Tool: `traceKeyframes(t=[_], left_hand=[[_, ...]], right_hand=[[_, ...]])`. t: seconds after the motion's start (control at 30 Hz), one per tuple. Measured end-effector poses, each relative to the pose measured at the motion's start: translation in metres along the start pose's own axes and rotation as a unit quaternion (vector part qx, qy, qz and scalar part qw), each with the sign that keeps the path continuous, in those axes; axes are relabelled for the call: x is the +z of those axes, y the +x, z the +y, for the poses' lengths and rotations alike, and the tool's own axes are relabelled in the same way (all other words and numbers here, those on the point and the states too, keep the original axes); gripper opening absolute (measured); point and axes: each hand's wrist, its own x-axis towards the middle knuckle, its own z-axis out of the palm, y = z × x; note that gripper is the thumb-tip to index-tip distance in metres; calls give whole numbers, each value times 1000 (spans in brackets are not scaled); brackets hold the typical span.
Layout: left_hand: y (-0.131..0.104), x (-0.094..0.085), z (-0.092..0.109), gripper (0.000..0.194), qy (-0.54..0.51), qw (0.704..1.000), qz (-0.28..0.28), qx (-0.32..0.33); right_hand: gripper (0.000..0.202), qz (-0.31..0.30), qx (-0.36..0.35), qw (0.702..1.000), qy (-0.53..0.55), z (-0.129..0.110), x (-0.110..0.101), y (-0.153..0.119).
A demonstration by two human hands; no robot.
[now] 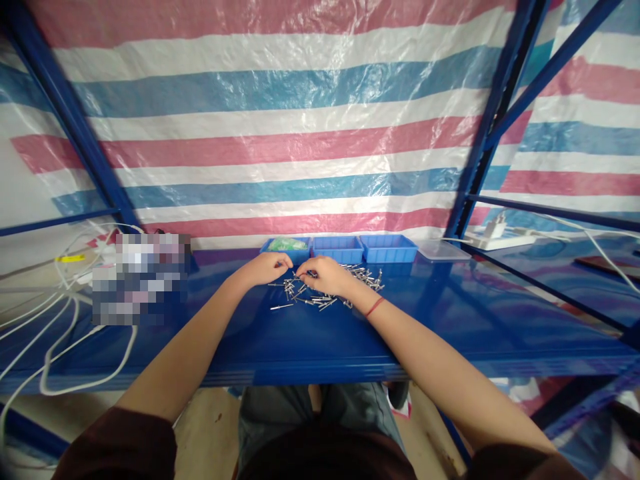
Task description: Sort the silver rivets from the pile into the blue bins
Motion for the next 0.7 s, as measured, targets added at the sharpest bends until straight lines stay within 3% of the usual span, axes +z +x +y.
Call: traceKeyframes(t=[0.13, 0.47, 0.57, 0.7], left_hand=[[1, 4, -2, 29, -5, 1000, -26, 5], [-1, 8, 5, 30, -16, 999, -48, 13], [-1, 8, 8, 29, -32, 999, -37, 22], [-1, 10, 11, 24, -66, 995, -40, 61]], right_hand=[[27, -34, -34, 999, 0, -7, 15, 4], [18, -110, -59, 991, -48, 5, 3, 0], [16, -82, -46, 992, -88, 4, 3, -2], [16, -10, 26, 996, -87, 4, -1, -5]])
